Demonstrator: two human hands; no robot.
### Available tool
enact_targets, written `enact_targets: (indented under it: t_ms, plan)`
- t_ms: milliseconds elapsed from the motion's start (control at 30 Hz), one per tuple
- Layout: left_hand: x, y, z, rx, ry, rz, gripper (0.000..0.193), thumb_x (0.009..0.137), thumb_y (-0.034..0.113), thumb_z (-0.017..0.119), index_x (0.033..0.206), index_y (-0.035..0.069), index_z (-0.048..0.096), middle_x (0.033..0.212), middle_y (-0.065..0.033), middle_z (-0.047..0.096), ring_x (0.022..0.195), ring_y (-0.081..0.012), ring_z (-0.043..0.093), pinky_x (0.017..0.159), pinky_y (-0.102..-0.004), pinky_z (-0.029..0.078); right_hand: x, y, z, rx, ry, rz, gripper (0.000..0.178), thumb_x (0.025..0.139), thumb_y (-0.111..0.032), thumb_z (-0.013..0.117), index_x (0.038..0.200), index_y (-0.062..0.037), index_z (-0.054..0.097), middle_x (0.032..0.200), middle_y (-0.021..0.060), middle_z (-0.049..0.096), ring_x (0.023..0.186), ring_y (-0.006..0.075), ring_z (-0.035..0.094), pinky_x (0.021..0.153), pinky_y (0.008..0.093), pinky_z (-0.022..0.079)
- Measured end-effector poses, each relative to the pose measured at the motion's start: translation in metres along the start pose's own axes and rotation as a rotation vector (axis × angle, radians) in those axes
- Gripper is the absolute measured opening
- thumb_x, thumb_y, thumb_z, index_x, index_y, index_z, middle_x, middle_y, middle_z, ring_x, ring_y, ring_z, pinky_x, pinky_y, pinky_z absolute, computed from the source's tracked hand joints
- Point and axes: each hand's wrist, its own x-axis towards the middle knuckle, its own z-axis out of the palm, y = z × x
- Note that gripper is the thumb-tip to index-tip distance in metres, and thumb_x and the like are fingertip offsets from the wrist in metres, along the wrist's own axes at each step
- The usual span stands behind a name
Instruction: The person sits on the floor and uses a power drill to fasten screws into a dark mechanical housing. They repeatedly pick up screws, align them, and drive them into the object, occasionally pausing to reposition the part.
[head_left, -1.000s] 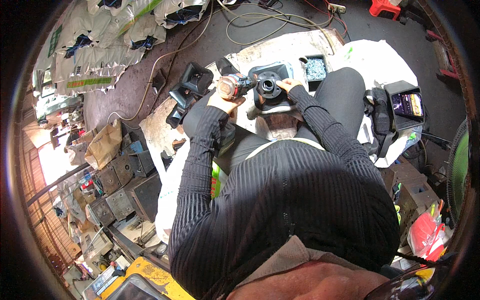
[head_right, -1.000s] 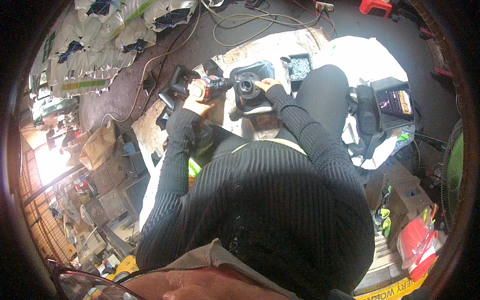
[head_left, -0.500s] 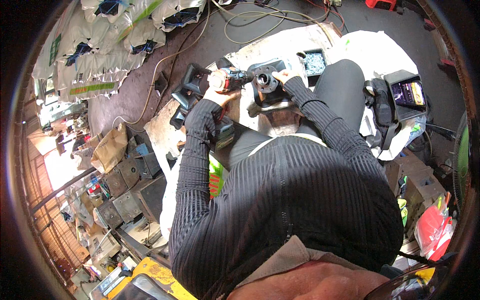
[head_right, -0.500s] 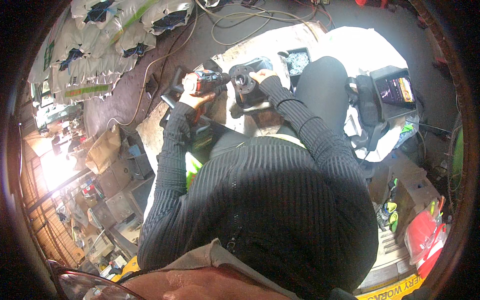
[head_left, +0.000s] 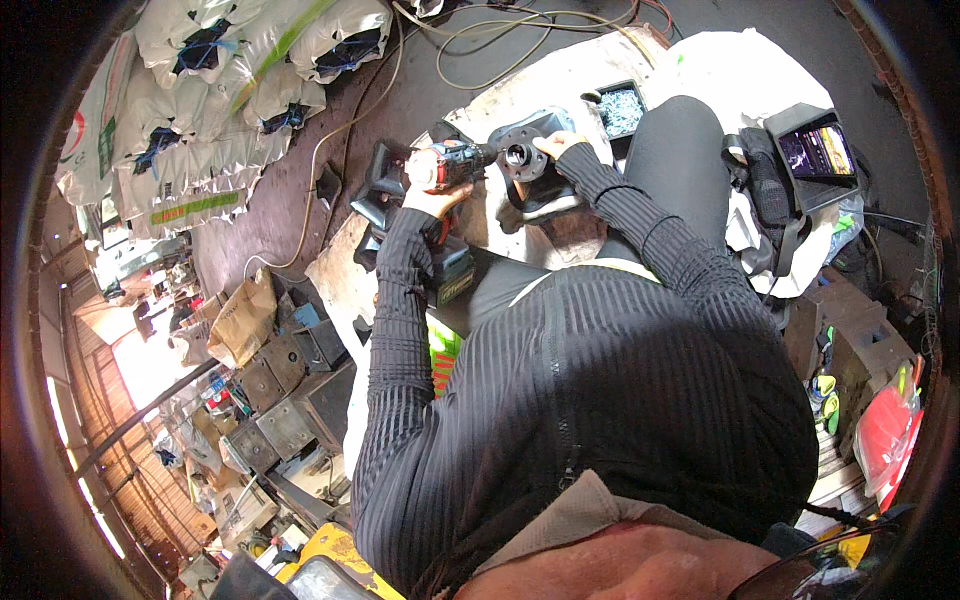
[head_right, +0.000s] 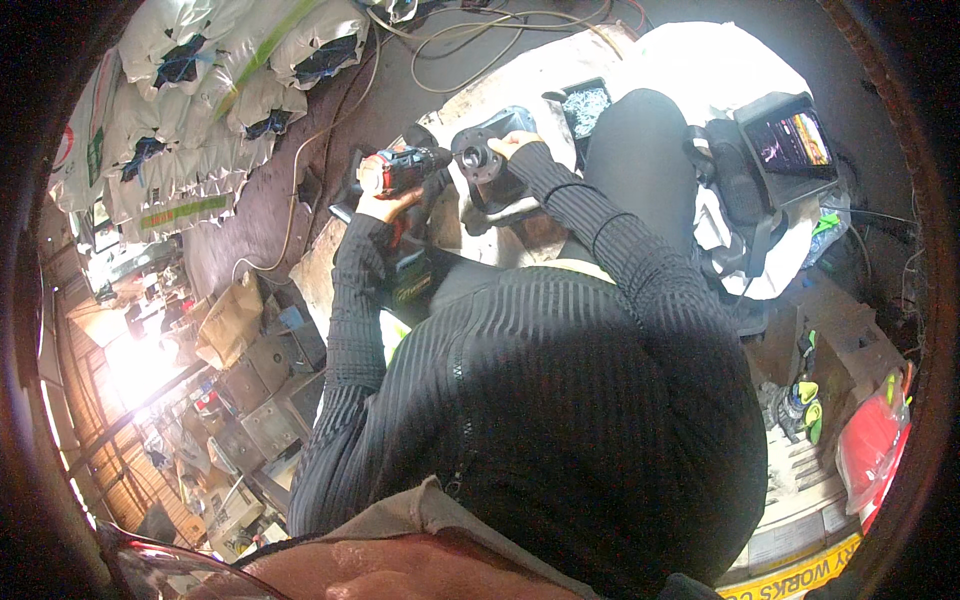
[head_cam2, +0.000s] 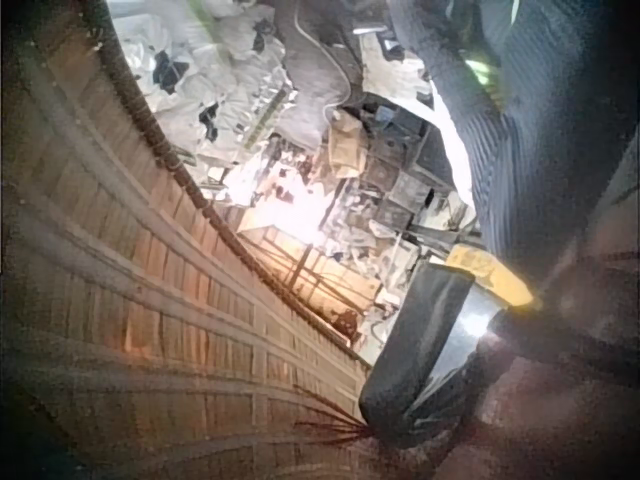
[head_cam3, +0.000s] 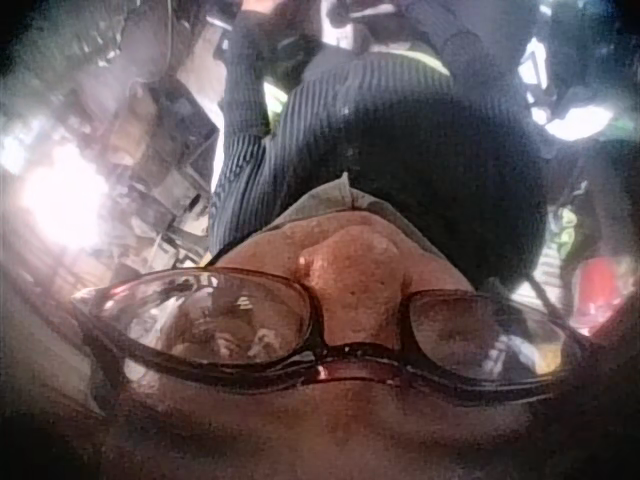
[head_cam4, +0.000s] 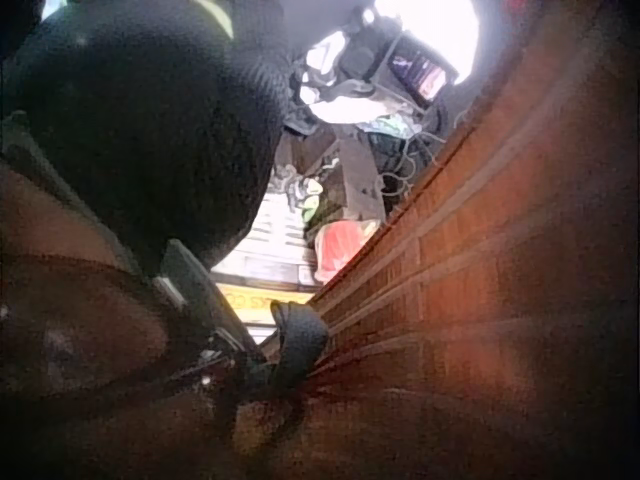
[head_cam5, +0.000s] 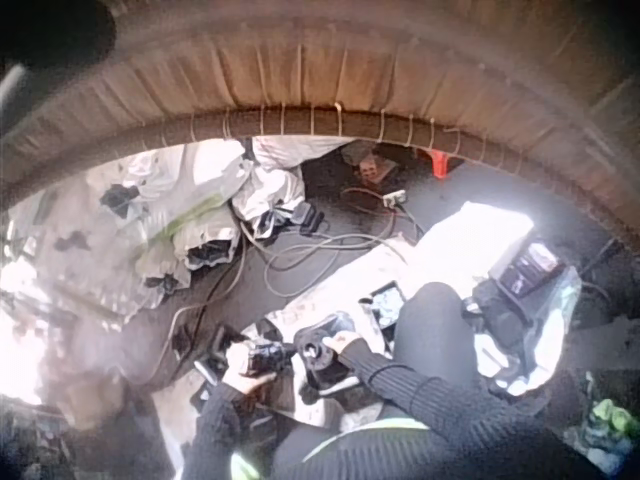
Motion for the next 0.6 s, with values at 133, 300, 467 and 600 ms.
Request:
enact_targets:
  t_ms: [133,300,467,600]
  plan:
    - [0.002,0.000,0.001,0.030,-0.001,-0.019,0.052,0.066,0.014,0.073,0.111,0.006,0.049,0.081,-0.0061,0.060,0.057,-0.0141,0.055,0.040,-0.0259,0.040,0.004,0.002,0.002,0.030,0.000,0.007,0.040,0.072,-0.041,0.063,0.082,-0.0020,0.064,0.074,0.0099,0.064,0.067,0.0171,0.060,0.064,0.0289,0.047]
    - [0.003,0.006,0.002,0.117,-0.001,-0.064,0.051,0.066,0.015,0.073,0.110,0.006,0.049,0.083,-0.0063,0.060,0.060,-0.0141,0.055,0.041,-0.0261,0.040,0.005,0.003,0.001,0.040,0.001,0.017,0.040,0.072,-0.041,0.063,0.081,-0.0022,0.065,0.074,0.0098,0.064,0.067,0.0169,0.060,0.064,0.0287,0.047]
    - [0.010,-0.015,-0.004,0.053,0.010,0.092,0.047,0.067,0.016,0.072,0.107,0.005,0.051,0.082,-0.0074,0.061,0.061,-0.0151,0.057,0.041,-0.0274,0.043,0.006,-0.001,0.006,0.043,0.026,-0.027,0.038,0.073,-0.040,0.063,0.080,-0.0023,0.064,0.069,0.0076,0.061,0.059,0.0141,0.056,0.057,0.0274,0.045]
    - [0.007,0.002,0.000,0.088,-0.008,0.009,0.040,0.068,0.017,0.071,0.101,0.003,0.054,0.078,-0.0084,0.062,0.055,-0.0163,0.057,0.039,-0.0294,0.044,0.012,0.008,0.009,0.076,0.047,-0.068,0.037,0.075,-0.039,0.063,0.077,-0.0023,0.062,0.060,0.0040,0.055,0.046,0.0103,0.048,0.045,0.0259,0.040]
